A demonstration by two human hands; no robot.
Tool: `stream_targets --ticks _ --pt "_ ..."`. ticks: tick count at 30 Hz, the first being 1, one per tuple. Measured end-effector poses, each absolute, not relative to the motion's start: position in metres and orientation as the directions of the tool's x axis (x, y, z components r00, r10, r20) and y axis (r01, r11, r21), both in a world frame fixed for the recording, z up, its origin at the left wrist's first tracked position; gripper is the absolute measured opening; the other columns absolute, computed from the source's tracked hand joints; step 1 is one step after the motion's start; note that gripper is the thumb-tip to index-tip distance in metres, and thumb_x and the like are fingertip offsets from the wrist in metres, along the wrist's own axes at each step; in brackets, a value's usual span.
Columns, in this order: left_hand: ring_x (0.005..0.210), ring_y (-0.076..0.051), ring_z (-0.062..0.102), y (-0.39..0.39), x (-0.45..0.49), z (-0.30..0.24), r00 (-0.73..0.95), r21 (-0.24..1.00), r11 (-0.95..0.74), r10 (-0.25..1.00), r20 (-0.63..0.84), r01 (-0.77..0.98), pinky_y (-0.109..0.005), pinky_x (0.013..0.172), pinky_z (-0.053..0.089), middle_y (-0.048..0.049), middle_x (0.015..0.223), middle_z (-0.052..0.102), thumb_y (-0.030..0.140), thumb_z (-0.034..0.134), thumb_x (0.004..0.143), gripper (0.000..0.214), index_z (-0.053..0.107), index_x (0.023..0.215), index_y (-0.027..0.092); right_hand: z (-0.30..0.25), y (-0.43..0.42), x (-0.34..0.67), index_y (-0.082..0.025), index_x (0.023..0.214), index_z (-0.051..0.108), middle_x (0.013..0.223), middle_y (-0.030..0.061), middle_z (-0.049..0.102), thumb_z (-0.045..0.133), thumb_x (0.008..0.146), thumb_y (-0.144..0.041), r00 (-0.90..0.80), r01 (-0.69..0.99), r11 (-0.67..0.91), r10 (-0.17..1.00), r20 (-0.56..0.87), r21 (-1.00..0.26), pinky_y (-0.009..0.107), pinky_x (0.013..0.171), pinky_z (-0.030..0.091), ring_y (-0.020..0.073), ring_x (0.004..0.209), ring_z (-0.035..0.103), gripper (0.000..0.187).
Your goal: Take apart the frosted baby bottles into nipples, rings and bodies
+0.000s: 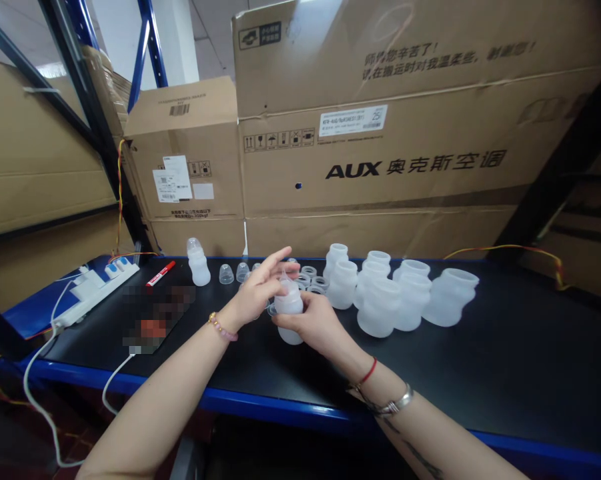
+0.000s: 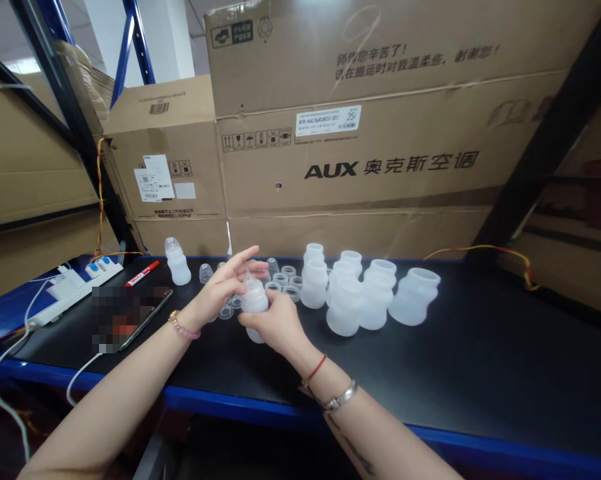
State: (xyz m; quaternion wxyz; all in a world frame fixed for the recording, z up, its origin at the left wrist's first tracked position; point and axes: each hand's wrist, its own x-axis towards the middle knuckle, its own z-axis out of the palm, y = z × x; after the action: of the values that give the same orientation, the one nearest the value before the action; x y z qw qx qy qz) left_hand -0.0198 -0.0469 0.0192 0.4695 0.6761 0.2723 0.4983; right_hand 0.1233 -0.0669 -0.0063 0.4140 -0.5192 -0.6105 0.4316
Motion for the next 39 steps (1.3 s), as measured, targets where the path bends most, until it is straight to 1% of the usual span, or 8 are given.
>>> stream_targets --ticks 5,12,15,20,27,30,34,39 --pt "0.103 -0.025 0.059 -0.052 -0.019 0.019 0.151 0.779 -0.537 0.842 0.518 0.323 -0.044 0.099 0.044 -0.0077 0.108 0.063 0.036 0.085 0.060 0.087 0.049 0.138 0.022 -0.007 -0.068 0.124 -0.017 0.069 0.066 0.062 -0.0014 0.060 0.073 0.053 -0.024 -0.144 0.197 0.121 0.985 0.094 -0.973 0.027 0.055 0.040 0.0145 0.058 0.051 0.020" --pt "0.114 -0.026 0.061 -0.044 -0.026 0.019 0.476 0.912 -0.395 0.785 0.397 -0.109 -0.042 0.093 0.049 -0.0120 0.122 0.063 0.018 0.068 0.072 0.083 0.035 0.148 0.026 -0.006 -0.068 0.124 -0.014 0.072 0.068 0.065 0.0008 0.063 0.076 0.050 -0.023 -0.109 0.186 0.032 0.994 0.012 -0.982 0.028 0.057 0.039 0.0141 0.059 0.052 0.025" --pt "0.120 -0.029 0.057 -0.046 -0.025 0.019 0.355 0.890 -0.456 0.829 0.432 -0.018 -0.044 0.098 0.046 -0.0130 0.134 0.056 0.026 0.073 0.071 0.077 0.043 0.143 0.026 -0.008 -0.067 0.123 -0.014 0.072 0.068 0.063 0.0001 0.061 0.076 0.051 -0.023 -0.121 0.177 0.042 0.992 0.020 -0.983 0.028 0.056 0.039 0.0140 0.058 0.051 0.024" --pt "0.099 -0.023 0.060 -0.050 -0.023 0.018 0.193 0.797 -0.497 0.868 0.458 0.343 -0.042 0.095 0.045 -0.0067 0.102 0.065 0.037 0.085 0.062 0.094 0.043 0.144 0.020 -0.010 -0.066 0.123 -0.015 0.070 0.067 0.060 -0.0019 0.058 0.076 0.052 -0.023 -0.130 0.143 0.081 0.989 0.063 -0.986 0.027 0.056 0.038 0.0129 0.056 0.048 0.021" --pt "0.111 -0.026 0.061 -0.045 -0.029 0.021 0.528 0.922 -0.384 0.776 0.346 -0.040 -0.043 0.093 0.048 -0.0145 0.122 0.062 0.029 0.075 0.074 0.089 0.029 0.150 0.021 -0.007 -0.068 0.123 -0.014 0.069 0.067 0.062 -0.0010 0.060 0.077 0.049 -0.021 -0.100 0.156 0.009 0.995 -0.006 -0.988 0.027 0.054 0.037 0.0125 0.056 0.049 0.024" --pt "0.117 -0.029 0.057 -0.045 -0.027 0.019 0.393 0.894 -0.443 0.836 0.383 0.071 -0.045 0.097 0.047 -0.0153 0.132 0.056 0.035 0.078 0.071 0.085 0.039 0.146 0.021 -0.006 -0.068 0.123 -0.014 0.068 0.067 0.062 -0.0009 0.061 0.077 0.050 -0.020 -0.136 0.123 0.019 0.991 0.002 -0.992 0.027 0.056 0.038 0.0129 0.057 0.050 0.022" --pt "0.102 -0.024 0.060 -0.046 -0.024 0.017 0.221 0.810 -0.495 0.868 0.444 0.315 -0.045 0.097 0.045 -0.0093 0.107 0.064 0.037 0.084 0.065 0.086 0.047 0.140 0.017 -0.006 -0.069 0.122 -0.015 0.069 0.069 0.060 -0.0024 0.060 0.077 0.050 -0.020 -0.146 0.078 0.041 0.989 0.029 -0.996 0.027 0.057 0.037 0.0129 0.058 0.050 0.022" --pt "0.096 -0.020 0.064 -0.045 -0.028 0.020 0.451 0.881 -0.468 0.803 0.390 0.072 -0.037 0.088 0.050 -0.0090 0.104 0.067 0.032 0.077 0.076 0.081 0.037 0.146 0.019 -0.002 -0.071 0.121 -0.013 0.072 0.071 0.062 -0.0008 0.062 0.079 0.047 -0.021 -0.107 0.142 0.020 0.994 0.005 -0.990 0.027 0.058 0.038 0.0137 0.060 0.051 0.027"
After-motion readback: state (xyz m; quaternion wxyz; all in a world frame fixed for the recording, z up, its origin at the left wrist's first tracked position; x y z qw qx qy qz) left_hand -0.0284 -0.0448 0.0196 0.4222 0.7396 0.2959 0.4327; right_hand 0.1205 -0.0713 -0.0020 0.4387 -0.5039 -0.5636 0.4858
